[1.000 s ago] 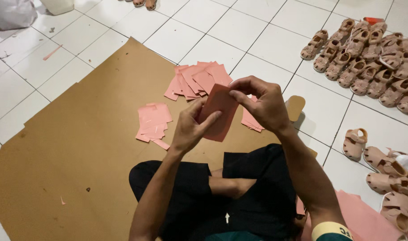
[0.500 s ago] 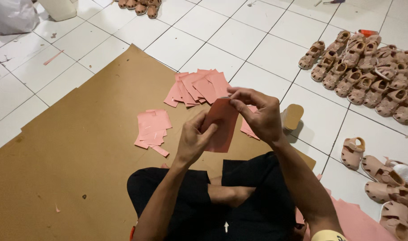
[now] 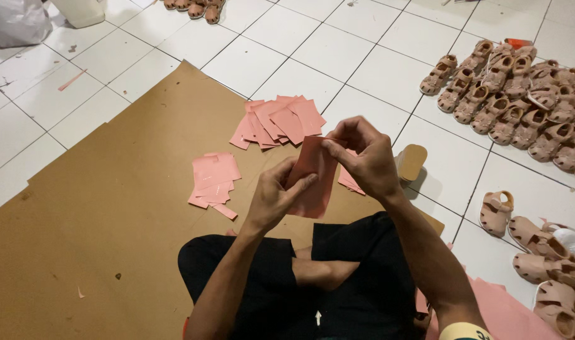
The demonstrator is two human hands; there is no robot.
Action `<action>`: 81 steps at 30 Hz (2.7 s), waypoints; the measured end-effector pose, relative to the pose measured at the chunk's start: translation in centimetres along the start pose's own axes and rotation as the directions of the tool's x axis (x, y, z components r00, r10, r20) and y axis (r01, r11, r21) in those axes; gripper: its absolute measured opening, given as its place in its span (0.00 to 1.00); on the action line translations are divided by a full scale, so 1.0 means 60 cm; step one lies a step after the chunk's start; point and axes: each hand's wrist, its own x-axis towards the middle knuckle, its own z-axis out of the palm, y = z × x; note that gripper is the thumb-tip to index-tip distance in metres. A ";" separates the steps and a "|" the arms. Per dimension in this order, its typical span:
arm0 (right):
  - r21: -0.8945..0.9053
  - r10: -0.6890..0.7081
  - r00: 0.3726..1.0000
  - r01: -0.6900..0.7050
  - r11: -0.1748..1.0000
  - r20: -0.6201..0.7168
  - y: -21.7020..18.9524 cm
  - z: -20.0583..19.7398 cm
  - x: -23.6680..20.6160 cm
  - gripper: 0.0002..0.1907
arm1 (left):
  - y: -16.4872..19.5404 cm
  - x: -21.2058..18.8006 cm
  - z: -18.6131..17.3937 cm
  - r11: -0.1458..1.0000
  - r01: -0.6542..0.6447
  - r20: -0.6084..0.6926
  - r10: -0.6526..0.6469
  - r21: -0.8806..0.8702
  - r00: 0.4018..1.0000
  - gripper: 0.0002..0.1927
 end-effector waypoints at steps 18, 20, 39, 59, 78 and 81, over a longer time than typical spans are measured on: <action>-0.357 -0.419 0.908 0.399 0.845 0.024 -0.015 0.027 -0.016 0.05 | -0.034 0.003 0.009 0.991 -0.077 -0.274 0.104 0.107 0.956 0.16; -0.377 -0.421 0.907 0.401 0.835 0.032 -0.016 0.026 -0.019 0.05 | -0.036 0.002 0.008 0.983 -0.104 -0.257 0.141 0.152 0.956 0.20; -0.113 -0.050 0.997 0.044 0.993 -0.052 -0.016 0.015 -0.013 0.08 | -0.033 -0.008 0.011 0.996 -0.078 -0.130 0.083 0.039 0.988 0.12; -0.178 -0.199 0.946 0.157 0.972 -0.255 0.077 0.022 -0.019 0.25 | -0.074 0.034 -0.008 0.898 -0.167 -0.509 -0.072 -0.408 0.858 0.14; -0.373 -0.348 0.936 0.341 0.863 0.049 -0.015 -0.009 0.050 0.17 | -0.091 -0.023 -0.001 0.922 -0.079 -0.157 0.020 -0.380 0.987 0.14; -0.368 -0.427 0.902 0.421 0.829 0.070 -0.037 -0.003 0.056 0.12 | -0.087 -0.021 0.008 0.926 -0.127 -0.215 0.051 -0.355 0.975 0.08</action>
